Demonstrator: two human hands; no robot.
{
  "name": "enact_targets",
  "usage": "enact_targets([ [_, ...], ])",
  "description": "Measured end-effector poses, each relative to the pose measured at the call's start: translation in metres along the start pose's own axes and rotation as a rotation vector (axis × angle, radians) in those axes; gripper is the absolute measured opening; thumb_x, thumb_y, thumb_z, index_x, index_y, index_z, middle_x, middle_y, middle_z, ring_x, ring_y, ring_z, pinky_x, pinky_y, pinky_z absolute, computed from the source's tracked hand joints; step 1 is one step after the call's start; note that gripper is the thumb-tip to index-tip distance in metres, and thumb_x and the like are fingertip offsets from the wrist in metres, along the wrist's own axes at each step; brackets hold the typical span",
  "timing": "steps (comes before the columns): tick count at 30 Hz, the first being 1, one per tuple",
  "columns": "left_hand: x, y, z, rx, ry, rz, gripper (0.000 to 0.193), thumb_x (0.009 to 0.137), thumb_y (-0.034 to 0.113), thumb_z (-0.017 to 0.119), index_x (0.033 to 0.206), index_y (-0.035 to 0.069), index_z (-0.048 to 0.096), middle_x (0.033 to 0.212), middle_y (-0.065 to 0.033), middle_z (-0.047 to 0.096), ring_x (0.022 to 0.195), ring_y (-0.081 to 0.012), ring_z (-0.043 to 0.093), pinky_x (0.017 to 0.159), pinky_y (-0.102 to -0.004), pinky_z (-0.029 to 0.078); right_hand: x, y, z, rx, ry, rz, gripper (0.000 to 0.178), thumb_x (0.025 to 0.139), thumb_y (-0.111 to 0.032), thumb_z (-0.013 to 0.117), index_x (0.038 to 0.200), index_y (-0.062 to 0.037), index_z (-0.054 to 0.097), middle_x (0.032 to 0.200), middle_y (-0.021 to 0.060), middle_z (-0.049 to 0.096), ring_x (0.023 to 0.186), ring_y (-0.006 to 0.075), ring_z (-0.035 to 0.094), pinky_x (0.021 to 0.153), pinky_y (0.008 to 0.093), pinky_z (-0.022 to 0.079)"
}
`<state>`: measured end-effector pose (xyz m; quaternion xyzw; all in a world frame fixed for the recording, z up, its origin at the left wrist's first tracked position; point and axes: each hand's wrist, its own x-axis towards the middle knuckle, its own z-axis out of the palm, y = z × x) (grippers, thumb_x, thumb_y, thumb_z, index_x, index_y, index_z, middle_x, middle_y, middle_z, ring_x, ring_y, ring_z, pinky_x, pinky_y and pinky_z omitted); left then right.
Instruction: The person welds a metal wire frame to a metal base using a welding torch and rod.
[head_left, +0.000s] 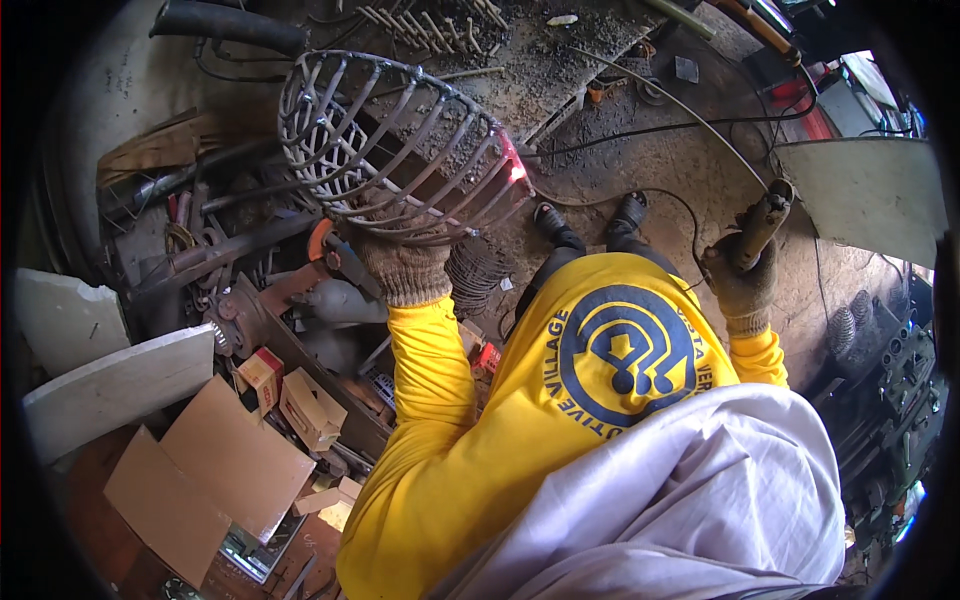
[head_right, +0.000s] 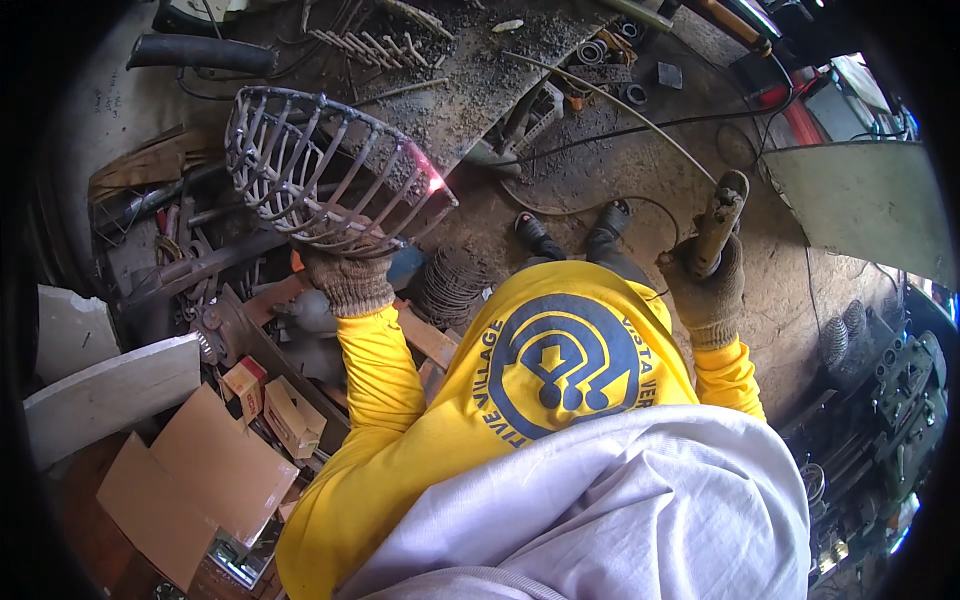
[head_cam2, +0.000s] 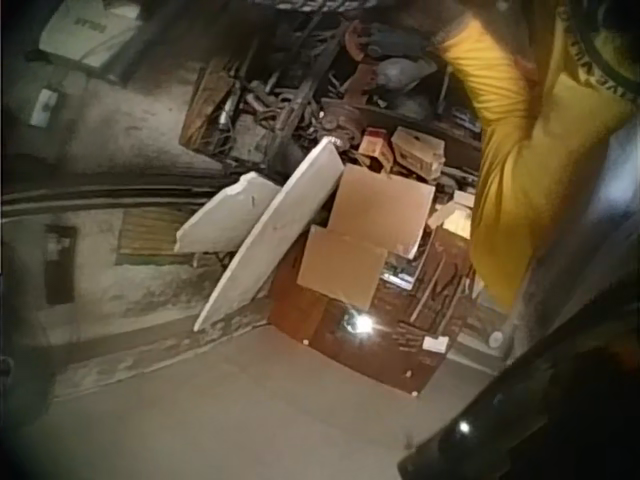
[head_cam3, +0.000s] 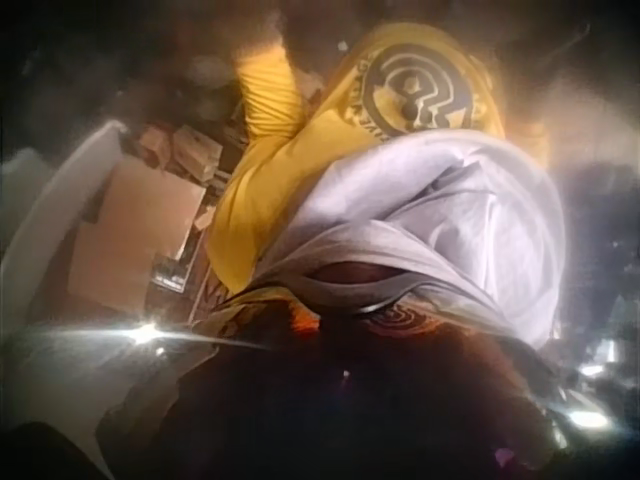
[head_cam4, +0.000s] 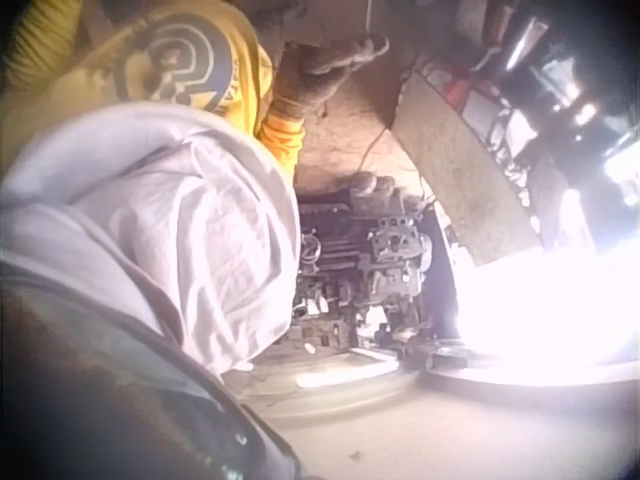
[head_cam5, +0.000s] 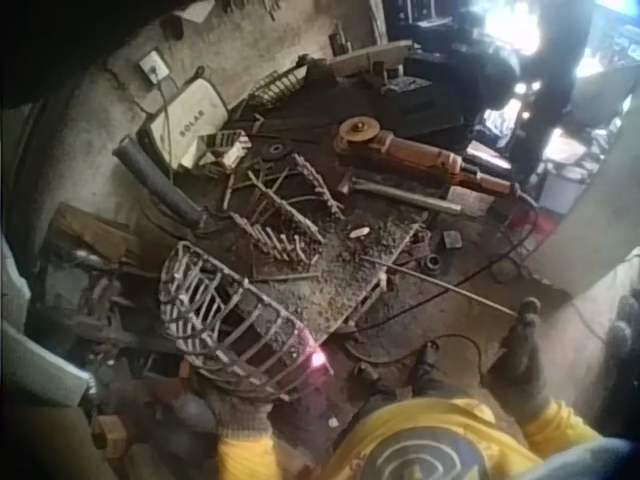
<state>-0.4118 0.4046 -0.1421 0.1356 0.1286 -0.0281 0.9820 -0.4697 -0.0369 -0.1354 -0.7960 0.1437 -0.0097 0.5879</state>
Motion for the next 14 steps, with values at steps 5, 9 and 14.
enact_targets([
  [5, 0.001, 0.002, 0.003, -0.137, -0.293, -0.17, 0.065, 0.091, 0.07, 0.039, 0.113, 0.017, 0.069, 0.123, -0.0112, 0.067, 0.11, -0.0381, 0.062, 0.103, -0.0674, 0.033, 0.019, -0.016, -0.01, -0.027, 0.107, -0.09, 0.045, 0.081, -0.001, 0.072, 0.121, -0.0002, 0.052, 0.086, 0.0038, 0.067, 0.076, 0.0121, 0.065, 0.067, 0.0257, 0.052],
  [9, 0.011, 0.018, -0.011, -0.21, -0.445, -0.256, 0.062, 0.092, 0.068, 0.042, 0.117, 0.017, 0.065, 0.122, -0.0106, 0.066, 0.109, -0.037, 0.062, 0.105, -0.0647, 0.033, 0.055, -0.053, -0.03, 0.061, 0.19, -0.175, 0.041, 0.09, -0.004, 0.064, 0.128, -0.0064, 0.049, 0.093, 0.0055, 0.064, 0.064, 0.0077, 0.058, 0.045, 0.0201, 0.043],
  [14, 0.022, -0.02, 0.073, 0.186, -0.252, -0.104, 0.075, 0.093, 0.065, 0.046, 0.151, 0.018, 0.036, 0.154, -0.0129, 0.038, 0.14, -0.0265, 0.039, 0.117, -0.0567, 0.022, 0.111, -0.077, -0.08, 0.204, 0.477, -0.34, 0.032, 0.094, -0.013, 0.066, 0.123, -0.0072, 0.053, 0.091, 0.0024, 0.064, 0.072, 0.0092, 0.06, 0.062, 0.024, 0.05],
])
